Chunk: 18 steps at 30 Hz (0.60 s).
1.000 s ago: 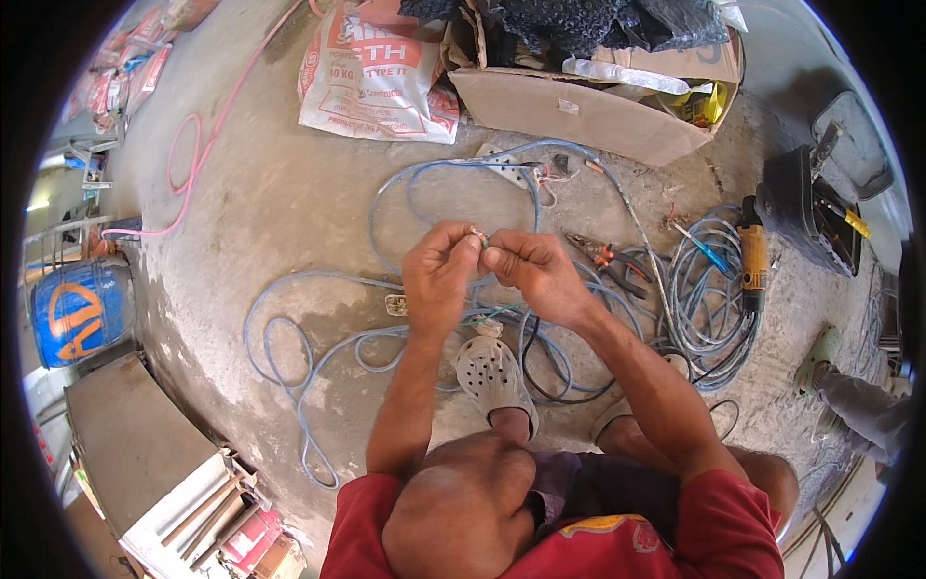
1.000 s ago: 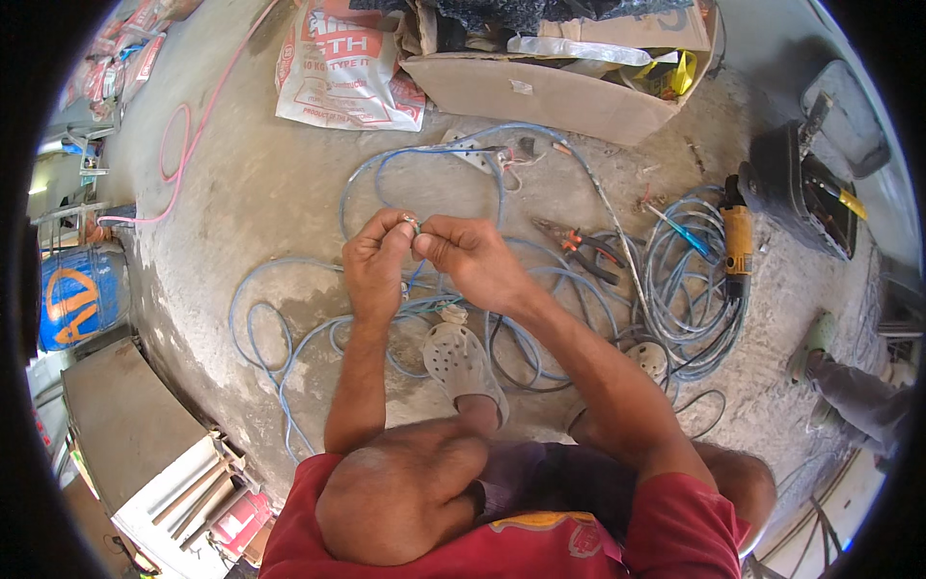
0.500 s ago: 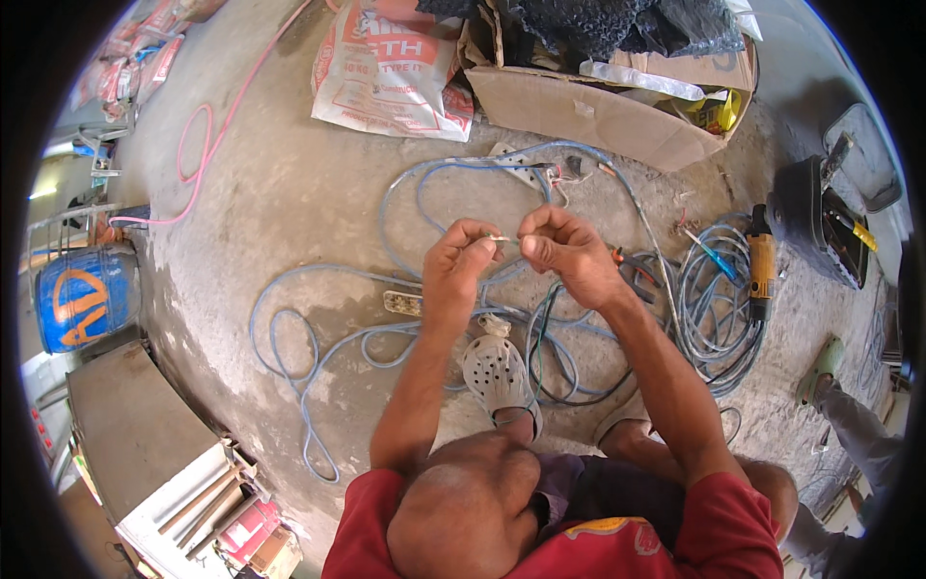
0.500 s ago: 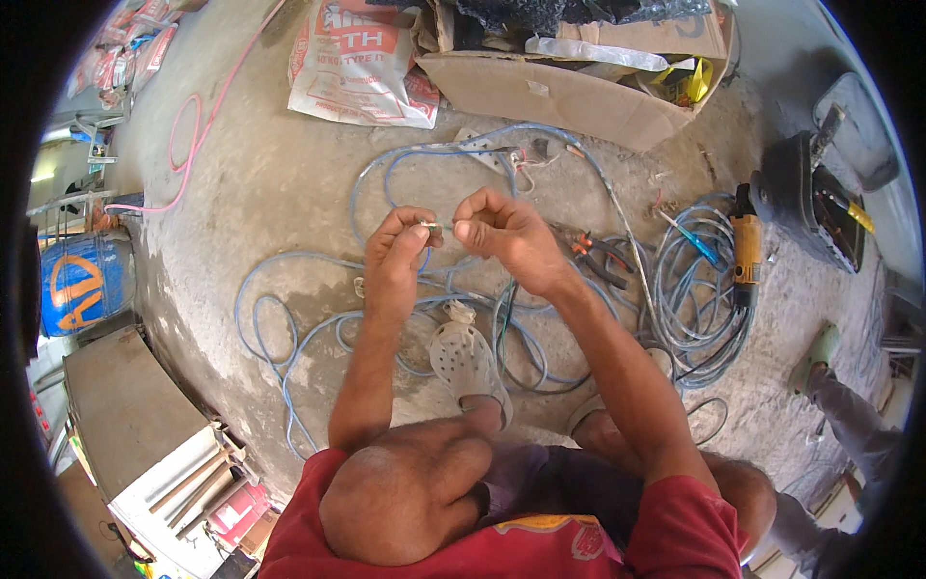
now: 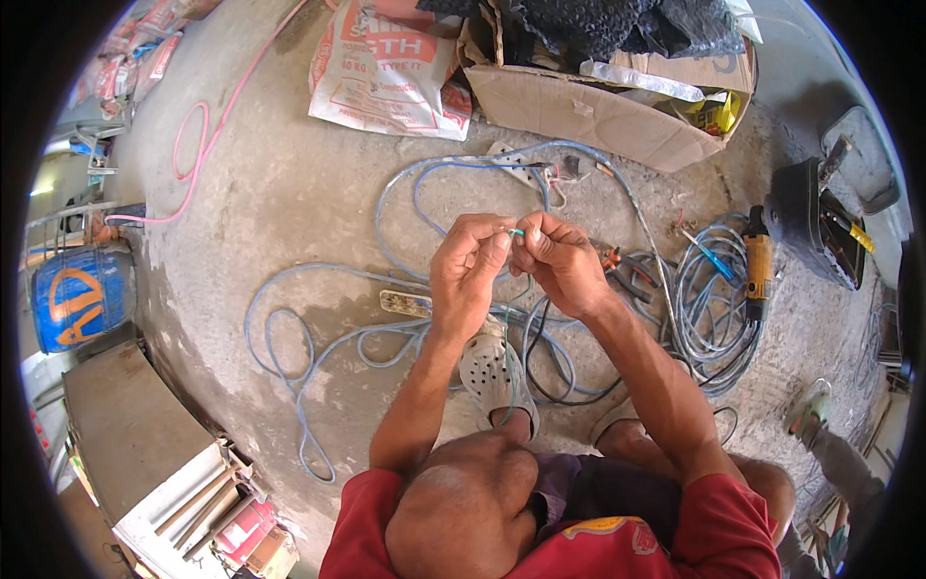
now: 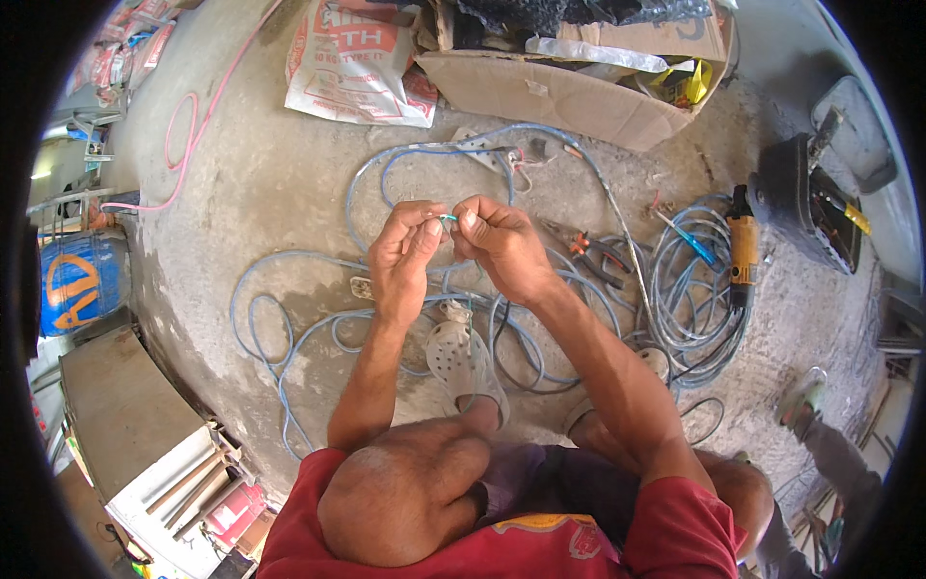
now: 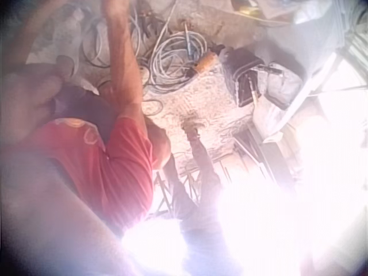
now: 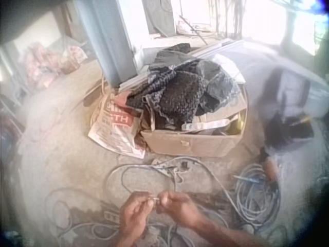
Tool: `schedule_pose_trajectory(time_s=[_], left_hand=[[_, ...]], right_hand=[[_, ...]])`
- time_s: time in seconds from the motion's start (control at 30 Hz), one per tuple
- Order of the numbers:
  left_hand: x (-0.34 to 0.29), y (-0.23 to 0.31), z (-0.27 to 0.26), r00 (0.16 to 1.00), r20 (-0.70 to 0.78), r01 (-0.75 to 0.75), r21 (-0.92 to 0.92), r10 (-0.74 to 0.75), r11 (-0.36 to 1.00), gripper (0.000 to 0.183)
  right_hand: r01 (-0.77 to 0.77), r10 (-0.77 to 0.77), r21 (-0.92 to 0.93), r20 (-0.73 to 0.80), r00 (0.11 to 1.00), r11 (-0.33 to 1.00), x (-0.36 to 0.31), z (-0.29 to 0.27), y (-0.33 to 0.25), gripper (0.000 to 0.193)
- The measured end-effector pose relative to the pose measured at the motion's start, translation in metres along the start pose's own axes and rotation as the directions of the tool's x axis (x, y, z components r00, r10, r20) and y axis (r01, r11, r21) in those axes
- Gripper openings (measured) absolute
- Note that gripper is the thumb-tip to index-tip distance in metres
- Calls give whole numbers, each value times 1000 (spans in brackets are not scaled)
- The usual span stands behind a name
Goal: The person sits on the floor and uses a screwdriver to adjust terminals on a small electrical component. They then use pliers to strip the insulation from a green wire and twist the exposed strands.
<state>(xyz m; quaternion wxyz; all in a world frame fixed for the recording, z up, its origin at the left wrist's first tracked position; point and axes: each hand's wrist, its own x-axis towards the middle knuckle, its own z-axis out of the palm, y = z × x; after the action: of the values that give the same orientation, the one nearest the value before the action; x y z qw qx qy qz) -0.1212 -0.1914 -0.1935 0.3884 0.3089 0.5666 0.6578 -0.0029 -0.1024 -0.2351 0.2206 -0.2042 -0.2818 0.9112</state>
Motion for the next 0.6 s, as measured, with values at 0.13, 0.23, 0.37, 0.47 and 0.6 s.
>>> schedule_pose_trajectory(time_s=[0.13,0.23,0.37,0.47,0.6], left_hand=[[5,-7,-18,988,154,34,-9,-33,999,23],[13,-7,-19,967,256,38,-92,-14,995,26],[22,-3,-14,926,376,55,-132,-1,990,31],[23,3,-12,854,518,133,-131,-47,982,33],[36,-1,-11,823,508,-341,82,255,937,31]], right_hand=[[-21,15,157,43,999,987,1,6,2,22],[-65,40,305,88,995,950,-1,10,2,24],[-122,11,447,243,970,886,-3,11,3,24],[-188,4,477,361,933,859,-3,4,4,22],[-234,125,469,252,960,852,-7,-8,20,24]])
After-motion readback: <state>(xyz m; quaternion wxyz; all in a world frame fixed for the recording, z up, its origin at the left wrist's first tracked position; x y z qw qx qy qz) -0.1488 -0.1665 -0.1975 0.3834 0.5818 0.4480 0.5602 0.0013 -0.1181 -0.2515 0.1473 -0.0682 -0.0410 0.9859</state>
